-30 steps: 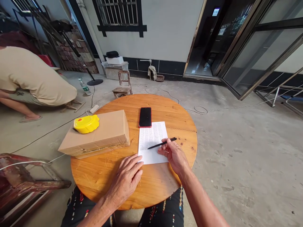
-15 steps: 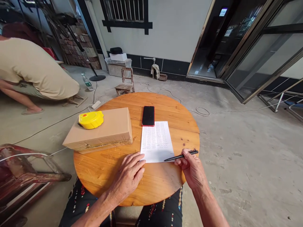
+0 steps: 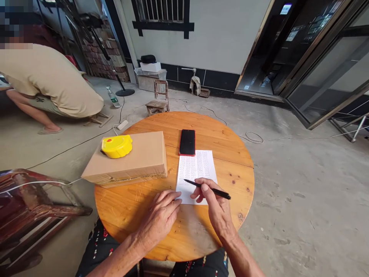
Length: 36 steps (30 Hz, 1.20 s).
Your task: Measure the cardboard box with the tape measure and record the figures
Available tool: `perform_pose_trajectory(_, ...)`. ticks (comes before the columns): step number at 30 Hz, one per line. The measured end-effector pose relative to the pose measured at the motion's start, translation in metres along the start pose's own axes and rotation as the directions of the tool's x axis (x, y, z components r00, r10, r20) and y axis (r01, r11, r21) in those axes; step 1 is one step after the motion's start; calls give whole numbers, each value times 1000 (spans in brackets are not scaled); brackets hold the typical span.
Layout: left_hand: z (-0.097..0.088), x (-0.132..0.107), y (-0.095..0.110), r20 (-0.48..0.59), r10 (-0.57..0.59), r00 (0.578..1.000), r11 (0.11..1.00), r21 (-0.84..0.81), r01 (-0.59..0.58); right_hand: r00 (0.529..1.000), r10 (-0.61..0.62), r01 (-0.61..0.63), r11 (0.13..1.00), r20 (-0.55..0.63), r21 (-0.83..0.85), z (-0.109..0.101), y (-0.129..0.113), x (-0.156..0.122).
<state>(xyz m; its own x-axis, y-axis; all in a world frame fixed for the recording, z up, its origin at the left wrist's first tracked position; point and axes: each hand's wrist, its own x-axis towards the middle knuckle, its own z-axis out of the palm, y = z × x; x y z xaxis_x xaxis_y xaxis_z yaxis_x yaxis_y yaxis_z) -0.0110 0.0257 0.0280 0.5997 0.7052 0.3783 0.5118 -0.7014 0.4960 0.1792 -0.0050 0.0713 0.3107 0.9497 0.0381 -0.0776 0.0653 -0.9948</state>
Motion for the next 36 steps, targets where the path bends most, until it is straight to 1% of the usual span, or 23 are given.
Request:
perform_pose_trajectory(4,5,1,-6,-35,16,999,999,-41,-17,999,-5,12,990,47,-140,10,5,7)
perform_pose_trajectory(8,5,1,-5,-33,-31,999,999,17,31,997,17,4,965,79,-261,19,12,10)
perform_pose_trajectory(10,4,1,-4,-29,-56,998,998,37,57,995,45,-16,955,88,-298,22,17,11)
perform_pose_trajectory(13,3,1,-3,-35,-51,998,998,32,52,994,58,-24,947,97,-320,24,24,12)
perform_pose_trajectory(16,3,2,-4,-42,-45,998,998,38,46,992,39,6,932,116,-362,26,26,14)
perform_pose_trajectory(21,6,0,-6,-59,-16,998,998,58,19,988,-9,85,870,155,-486,30,32,18)
perform_pose_trajectory(26,5,1,-6,-60,-26,998,998,51,29,990,-75,128,829,118,-544,31,40,22)
perform_pose_trajectory(36,1,5,-4,-42,-73,996,997,23,74,977,-104,193,791,184,-580,32,39,23)
